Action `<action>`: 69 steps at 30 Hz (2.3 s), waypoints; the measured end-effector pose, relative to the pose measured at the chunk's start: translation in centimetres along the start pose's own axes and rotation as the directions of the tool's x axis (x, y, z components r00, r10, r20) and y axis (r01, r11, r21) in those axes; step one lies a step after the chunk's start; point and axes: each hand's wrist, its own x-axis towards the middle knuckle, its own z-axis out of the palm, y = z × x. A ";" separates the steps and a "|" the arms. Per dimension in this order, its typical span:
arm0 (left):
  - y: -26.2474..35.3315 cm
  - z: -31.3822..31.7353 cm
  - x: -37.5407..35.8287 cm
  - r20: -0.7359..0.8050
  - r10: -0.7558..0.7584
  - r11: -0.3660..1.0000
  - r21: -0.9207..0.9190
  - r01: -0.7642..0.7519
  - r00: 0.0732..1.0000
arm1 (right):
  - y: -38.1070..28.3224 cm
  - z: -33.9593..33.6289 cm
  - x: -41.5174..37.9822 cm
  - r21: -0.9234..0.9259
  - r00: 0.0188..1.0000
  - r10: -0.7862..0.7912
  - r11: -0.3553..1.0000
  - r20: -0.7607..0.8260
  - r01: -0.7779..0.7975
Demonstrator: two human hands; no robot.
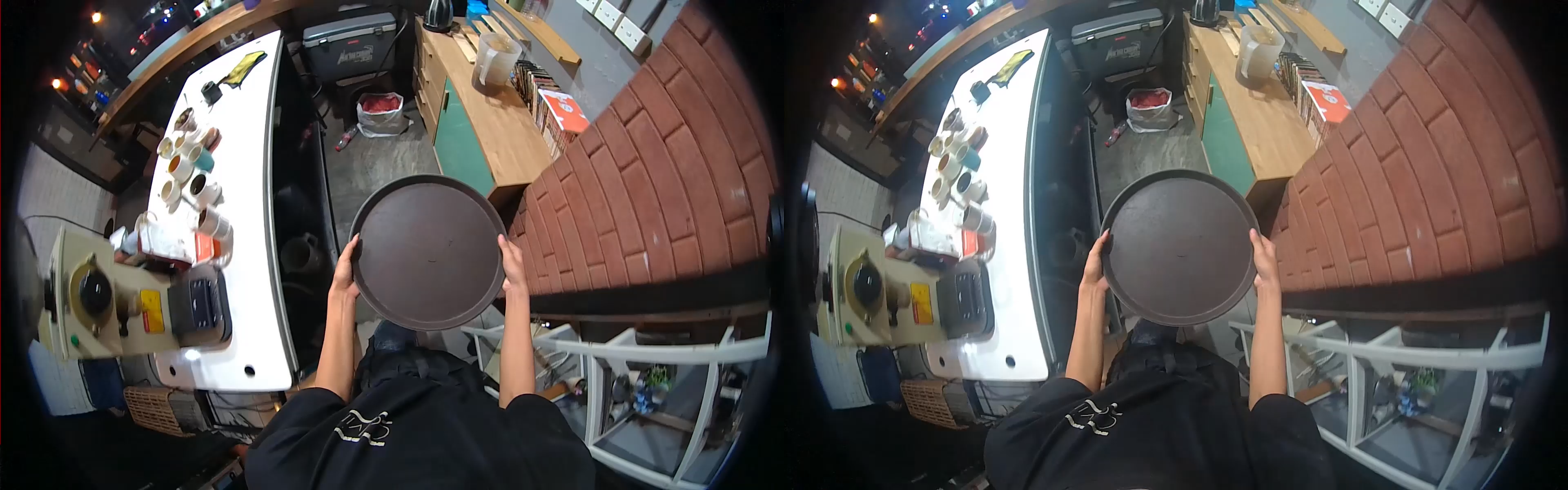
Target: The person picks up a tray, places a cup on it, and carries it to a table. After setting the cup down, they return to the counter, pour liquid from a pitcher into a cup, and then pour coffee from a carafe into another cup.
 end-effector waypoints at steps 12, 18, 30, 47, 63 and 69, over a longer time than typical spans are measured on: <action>4.2 10.8 27.7 -0.232 0.106 0.679 0.727 0.101 0.967 | -2.6 -3.3 25.8 -0.545 0.872 -0.193 0.833 -0.450 -0.097; 1.5 11.8 39.6 -0.197 0.067 0.728 0.680 0.087 0.978 | -5.3 -4.6 32.6 -0.814 0.734 -0.386 0.425 -0.558 -0.395; -1.5 15.5 50.3 -0.210 -0.092 0.695 0.686 0.214 0.973 | -8.8 -4.9 39.7 -0.734 0.614 -0.403 0.329 -0.679 -0.595; 2.7 14.1 50.3 -0.093 -0.124 0.528 0.837 0.145 0.988 | -9.9 11.4 47.9 -0.788 0.953 -0.277 0.556 0.126 0.265; 33.6 3.9 32.3 -0.220 0.618 0.690 0.612 -0.386 0.755 | -3.0 53.5 46.9 -0.340 0.466 -0.004 0.680 0.885 0.650; 37.1 0.7 25.0 -0.402 0.817 0.576 0.608 -0.547 0.413 | 1.0 62.8 42.6 -0.221 0.224 0.106 0.782 0.969 0.583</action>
